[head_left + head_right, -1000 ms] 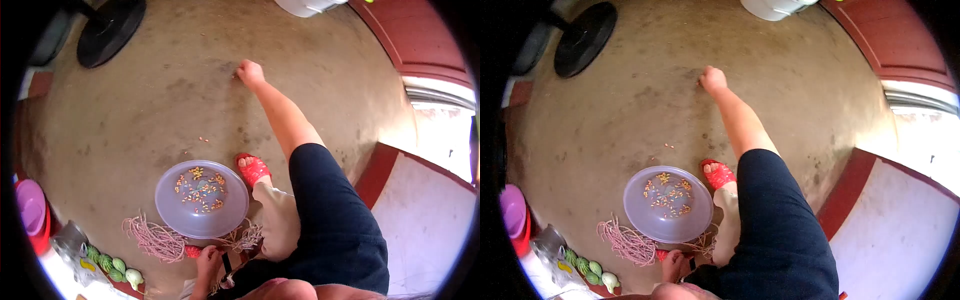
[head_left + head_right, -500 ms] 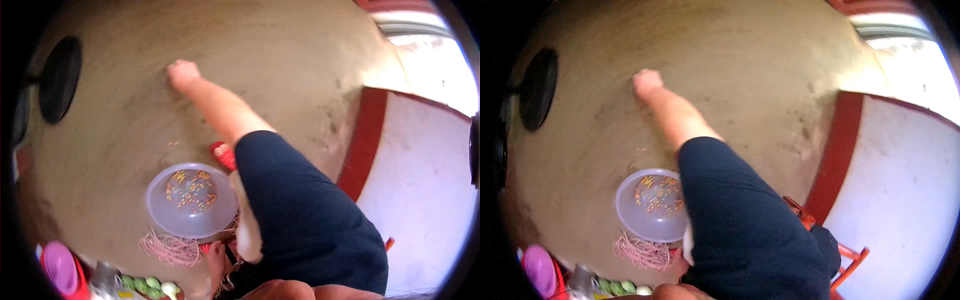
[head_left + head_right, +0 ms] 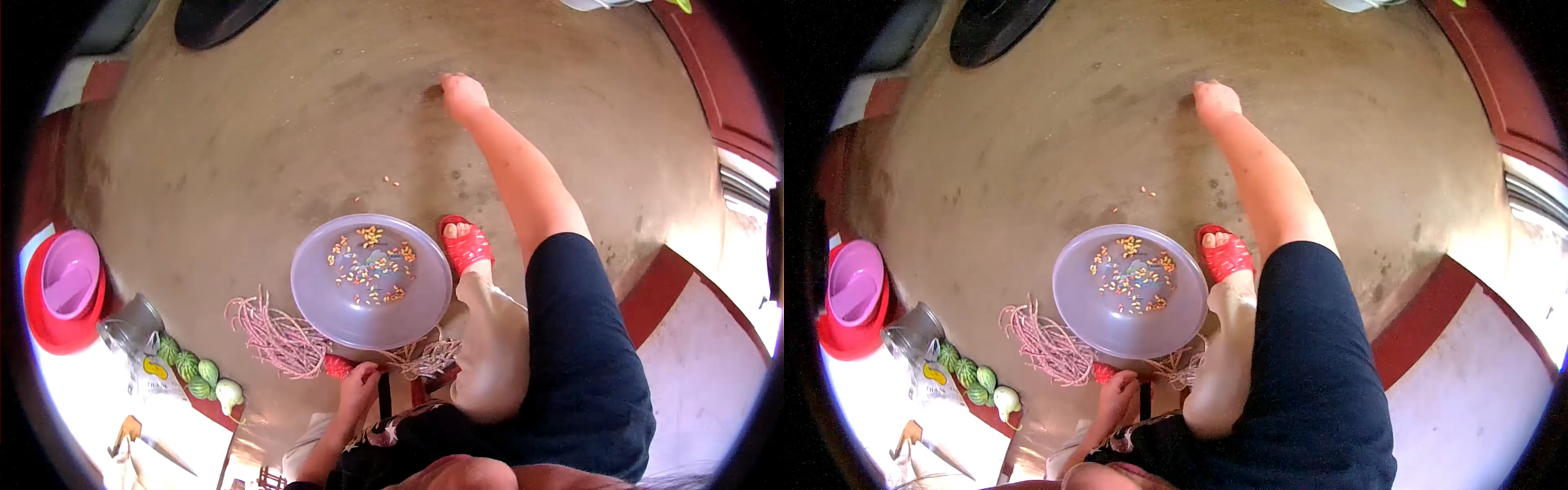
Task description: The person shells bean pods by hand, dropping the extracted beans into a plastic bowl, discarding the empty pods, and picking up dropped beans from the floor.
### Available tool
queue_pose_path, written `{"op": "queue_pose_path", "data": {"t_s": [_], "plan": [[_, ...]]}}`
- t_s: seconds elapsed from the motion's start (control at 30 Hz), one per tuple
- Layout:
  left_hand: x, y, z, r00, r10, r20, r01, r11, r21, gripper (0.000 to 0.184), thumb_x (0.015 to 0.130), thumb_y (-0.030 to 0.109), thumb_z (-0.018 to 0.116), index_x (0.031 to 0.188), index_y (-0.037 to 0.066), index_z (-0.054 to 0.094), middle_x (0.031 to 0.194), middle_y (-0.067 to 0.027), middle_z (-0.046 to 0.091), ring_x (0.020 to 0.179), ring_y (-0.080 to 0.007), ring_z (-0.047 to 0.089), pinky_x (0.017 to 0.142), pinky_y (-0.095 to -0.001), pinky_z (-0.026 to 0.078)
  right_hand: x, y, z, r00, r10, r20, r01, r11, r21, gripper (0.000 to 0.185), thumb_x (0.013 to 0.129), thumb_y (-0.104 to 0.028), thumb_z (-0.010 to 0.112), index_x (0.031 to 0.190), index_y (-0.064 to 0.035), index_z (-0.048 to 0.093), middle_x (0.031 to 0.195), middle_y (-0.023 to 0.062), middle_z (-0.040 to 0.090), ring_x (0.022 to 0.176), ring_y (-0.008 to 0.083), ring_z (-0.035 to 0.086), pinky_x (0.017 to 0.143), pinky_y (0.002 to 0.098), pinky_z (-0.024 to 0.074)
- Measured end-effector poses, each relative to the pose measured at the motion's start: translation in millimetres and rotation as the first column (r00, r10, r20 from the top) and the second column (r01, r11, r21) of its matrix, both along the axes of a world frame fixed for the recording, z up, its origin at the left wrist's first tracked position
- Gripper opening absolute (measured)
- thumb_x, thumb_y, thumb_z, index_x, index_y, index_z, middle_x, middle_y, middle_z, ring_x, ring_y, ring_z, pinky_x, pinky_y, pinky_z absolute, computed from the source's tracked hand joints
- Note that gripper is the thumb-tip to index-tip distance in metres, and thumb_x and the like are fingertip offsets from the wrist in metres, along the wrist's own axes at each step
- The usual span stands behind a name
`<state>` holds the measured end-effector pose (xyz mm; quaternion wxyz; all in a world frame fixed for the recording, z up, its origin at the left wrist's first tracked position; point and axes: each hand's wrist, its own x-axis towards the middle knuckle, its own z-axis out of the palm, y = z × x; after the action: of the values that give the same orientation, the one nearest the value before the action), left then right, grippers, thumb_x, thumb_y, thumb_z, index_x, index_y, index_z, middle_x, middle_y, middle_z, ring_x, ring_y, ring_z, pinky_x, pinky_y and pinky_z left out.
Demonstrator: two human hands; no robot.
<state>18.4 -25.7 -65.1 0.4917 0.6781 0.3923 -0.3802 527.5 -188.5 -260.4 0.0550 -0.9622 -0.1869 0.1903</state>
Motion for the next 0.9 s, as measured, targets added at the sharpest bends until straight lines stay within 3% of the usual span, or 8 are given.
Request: {"op": "queue_pose_path", "data": {"t_s": [0.1, 0.17, 0.23, 0.3, 0.67, 0.77, 0.83, 0.9], "plan": [[-15, 2, -10, 0.999, -0.010, 0.049, 0.010, 1.000, 0.009, 0.020, 0.081, 0.012, 0.058, 0.099, 0.003, 0.058, 0.082, -0.0088, 0.063, 0.070, -0.0153, 0.060, 0.064, -0.0274, 0.048, -13, 7, -2, 0.999, -0.011, 0.049, 0.010, 1.000, 0.025, 0.016, 0.078, -0.010, 0.050, 0.093, -0.0068, 0.055, 0.092, 0.0158, 0.060, 0.089, 0.0314, 0.058, 0.073, 0.0406, 0.0486], [-25, 3, -15, 0.990, -0.067, 0.128, 0.064, 0.998, 0.029, 0.020, 0.081, 0.012, 0.058, 0.099, 0.003, 0.058, 0.080, -0.0083, 0.063, 0.068, -0.0148, 0.059, 0.062, -0.0269, 0.048, -35, 11, 4, 0.972, 0.212, -0.103, -0.193, 0.967, 0.169, 0.015, 0.077, -0.012, 0.051, 0.090, -0.0059, 0.054, 0.085, 0.0160, 0.059, 0.081, 0.0335, 0.060, 0.067, 0.0427, 0.0496], [-30, 0, -15, 0.998, 0.061, 0.025, -0.060, 0.998, -0.025, 0.021, 0.080, 0.012, 0.059, 0.099, 0.002, 0.057, 0.079, -0.0071, 0.063, 0.069, -0.0139, 0.059, 0.063, -0.0261, 0.047, -79, 27, 27, 0.915, 0.348, -0.203, -0.274, 0.907, 0.320, 0.017, 0.075, -0.014, 0.052, 0.089, -0.0048, 0.052, 0.083, 0.0162, 0.059, 0.073, 0.0356, 0.060, 0.061, 0.0439, 0.0498], [-38, 2, -22, 0.992, 0.128, 0.013, -0.126, 0.989, -0.079, 0.021, 0.080, 0.012, 0.059, 0.099, 0.002, 0.057, 0.080, -0.0067, 0.063, 0.070, -0.0137, 0.059, 0.064, -0.0260, 0.047, -125, 37, 18, 0.884, 0.438, -0.165, -0.388, 0.882, 0.267, 0.017, 0.073, -0.013, 0.053, 0.089, -0.0048, 0.053, 0.083, 0.0166, 0.059, 0.072, 0.0334, 0.060, 0.061, 0.0417, 0.0503], [-23, 6, -13, 0.992, 0.098, -0.079, -0.107, 0.988, -0.114, 0.023, 0.080, 0.012, 0.060, 0.100, 0.002, 0.057, 0.083, -0.0060, 0.062, 0.075, -0.0132, 0.058, 0.069, -0.0257, 0.046, -148, 49, 17, 0.854, 0.510, -0.102, -0.465, 0.836, 0.292, 0.017, 0.072, -0.010, 0.053, 0.088, -0.0054, 0.054, 0.086, 0.0145, 0.056, 0.078, 0.0292, 0.060, 0.063, 0.0380, 0.0508], [-17, 8, -14, 0.999, 0.010, 0.039, -0.008, 0.998, -0.064, 0.022, 0.079, 0.010, 0.060, 0.100, 0.003, 0.058, 0.085, -0.0052, 0.061, 0.076, -0.0115, 0.057, 0.070, -0.0249, 0.046, -138, 59, 11, 0.830, 0.545, -0.122, -0.489, 0.815, 0.311, 0.017, 0.072, -0.011, 0.052, 0.089, -0.0065, 0.056, 0.088, 0.0142, 0.055, 0.081, 0.0294, 0.060, 0.065, 0.0386, 0.0505], [-26, 19, -26, 0.966, 0.199, 0.164, -0.227, 0.958, 0.173, 0.019, 0.079, 0.008, 0.059, 0.097, 0.003, 0.059, 0.086, -0.0035, 0.061, 0.079, -0.0099, 0.056, 0.073, -0.0246, 0.045, -139, 62, 7, 0.796, 0.598, -0.096, -0.544, 0.776, 0.320, 0.017, 0.073, -0.011, 0.052, 0.089, -0.0071, 0.056, 0.089, 0.0141, 0.055, 0.082, 0.0293, 0.060, 0.066, 0.0388, 0.0504], [-25, 40, -39, 0.936, 0.288, 0.203, -0.328, 0.921, 0.208, 0.025, 0.079, 0.006, 0.059, 0.104, 0.004, 0.056, 0.092, -0.0036, 0.059, 0.082, -0.0099, 0.054, 0.074, -0.0251, 0.045, -144, 64, 8, 0.723, 0.688, -0.061, -0.646, 0.705, 0.293, 0.017, 0.074, -0.012, 0.052, 0.089, -0.0064, 0.056, 0.089, 0.0139, 0.055, 0.083, 0.0289, 0.060, 0.068, 0.0384, 0.0502]]}}
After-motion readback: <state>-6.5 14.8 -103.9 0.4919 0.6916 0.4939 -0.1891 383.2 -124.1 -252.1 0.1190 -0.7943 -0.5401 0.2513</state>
